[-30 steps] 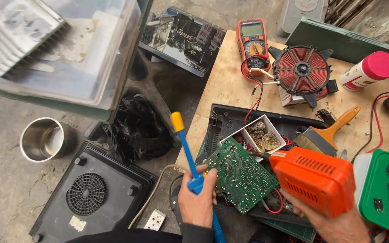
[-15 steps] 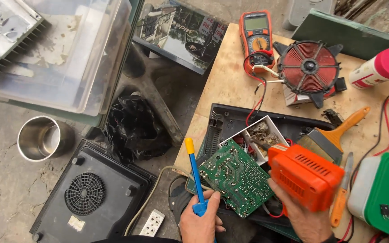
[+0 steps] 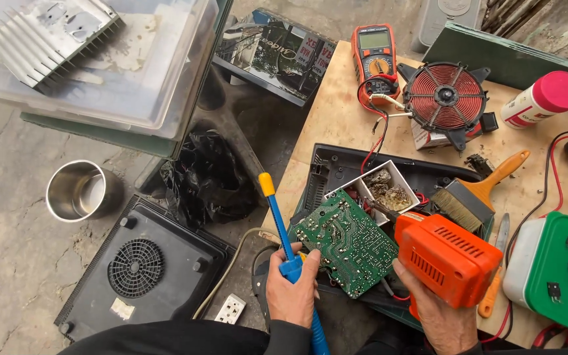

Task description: Desoldering electronic components from a circuit board using a desoldering pump and a heat gun.

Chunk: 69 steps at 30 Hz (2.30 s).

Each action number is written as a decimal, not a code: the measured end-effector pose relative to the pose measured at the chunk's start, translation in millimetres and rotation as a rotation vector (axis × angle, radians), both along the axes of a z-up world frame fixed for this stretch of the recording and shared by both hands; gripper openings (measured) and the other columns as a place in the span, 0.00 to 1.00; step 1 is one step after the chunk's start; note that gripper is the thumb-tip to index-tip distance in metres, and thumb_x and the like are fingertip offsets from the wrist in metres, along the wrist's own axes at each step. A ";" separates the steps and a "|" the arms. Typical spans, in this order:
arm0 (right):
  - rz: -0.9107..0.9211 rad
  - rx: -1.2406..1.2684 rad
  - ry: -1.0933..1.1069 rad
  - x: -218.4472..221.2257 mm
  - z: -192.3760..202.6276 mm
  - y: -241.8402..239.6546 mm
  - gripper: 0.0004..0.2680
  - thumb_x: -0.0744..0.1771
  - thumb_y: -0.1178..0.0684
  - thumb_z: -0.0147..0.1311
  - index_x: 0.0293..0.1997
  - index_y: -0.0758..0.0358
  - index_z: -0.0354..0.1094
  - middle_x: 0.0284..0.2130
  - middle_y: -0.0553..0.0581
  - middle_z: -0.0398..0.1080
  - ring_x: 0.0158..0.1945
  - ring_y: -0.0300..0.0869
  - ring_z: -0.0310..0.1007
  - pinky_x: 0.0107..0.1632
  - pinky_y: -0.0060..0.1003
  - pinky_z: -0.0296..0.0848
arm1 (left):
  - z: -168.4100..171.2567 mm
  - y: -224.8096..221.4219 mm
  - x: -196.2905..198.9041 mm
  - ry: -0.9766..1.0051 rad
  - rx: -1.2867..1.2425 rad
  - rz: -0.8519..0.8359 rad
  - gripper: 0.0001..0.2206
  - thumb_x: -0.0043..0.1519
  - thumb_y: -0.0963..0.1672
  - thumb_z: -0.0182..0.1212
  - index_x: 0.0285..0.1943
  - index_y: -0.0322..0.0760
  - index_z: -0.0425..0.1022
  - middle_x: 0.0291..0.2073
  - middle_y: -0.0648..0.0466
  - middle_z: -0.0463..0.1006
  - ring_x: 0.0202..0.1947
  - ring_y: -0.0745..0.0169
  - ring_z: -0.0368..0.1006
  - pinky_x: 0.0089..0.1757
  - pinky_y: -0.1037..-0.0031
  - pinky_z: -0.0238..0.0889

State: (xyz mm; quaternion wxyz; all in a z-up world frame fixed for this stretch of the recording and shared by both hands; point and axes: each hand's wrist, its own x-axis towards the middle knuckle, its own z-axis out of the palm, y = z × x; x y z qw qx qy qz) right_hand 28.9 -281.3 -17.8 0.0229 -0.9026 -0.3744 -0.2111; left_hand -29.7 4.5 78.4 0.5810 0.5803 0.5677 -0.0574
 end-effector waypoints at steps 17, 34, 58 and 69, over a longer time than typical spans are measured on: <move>-0.853 1.013 1.279 4.6 102.6 101.0 0.06 0.69 0.59 0.63 0.44 0.74 0.79 0.14 0.71 0.73 0.18 0.57 0.72 0.33 0.51 0.78 | -45.2 -16.0 35.2 -0.125 0.088 -0.115 0.20 0.61 0.55 0.73 0.62 0.65 0.79 0.39 0.69 0.85 0.38 0.59 0.82 0.47 0.57 0.76; -1.003 1.198 1.239 2.9 86.9 112.8 0.10 0.68 0.62 0.62 0.55 0.75 0.78 0.15 0.75 0.68 0.16 0.57 0.66 0.26 0.50 0.70 | -55.0 -21.7 35.9 -0.012 0.139 -0.182 0.23 0.58 0.56 0.78 0.62 0.65 0.79 0.43 0.69 0.84 0.33 0.70 0.80 0.47 0.66 0.78; -1.022 1.168 1.335 27.1 114.6 94.0 0.12 0.69 0.63 0.60 0.58 0.80 0.80 0.18 0.81 0.68 0.17 0.63 0.65 0.25 0.54 0.68 | -53.4 -23.6 37.6 0.013 0.131 -0.183 0.34 0.58 0.57 0.77 0.74 0.65 0.68 0.44 0.69 0.85 0.36 0.66 0.81 0.48 0.60 0.78; -0.873 1.226 1.378 27.5 107.4 95.1 0.11 0.70 0.65 0.57 0.55 0.86 0.76 0.24 0.80 0.67 0.14 0.65 0.63 0.19 0.55 0.64 | -53.1 -22.6 35.7 -0.048 0.135 -0.160 0.37 0.57 0.56 0.78 0.77 0.68 0.66 0.49 0.64 0.83 0.39 0.63 0.84 0.51 0.63 0.82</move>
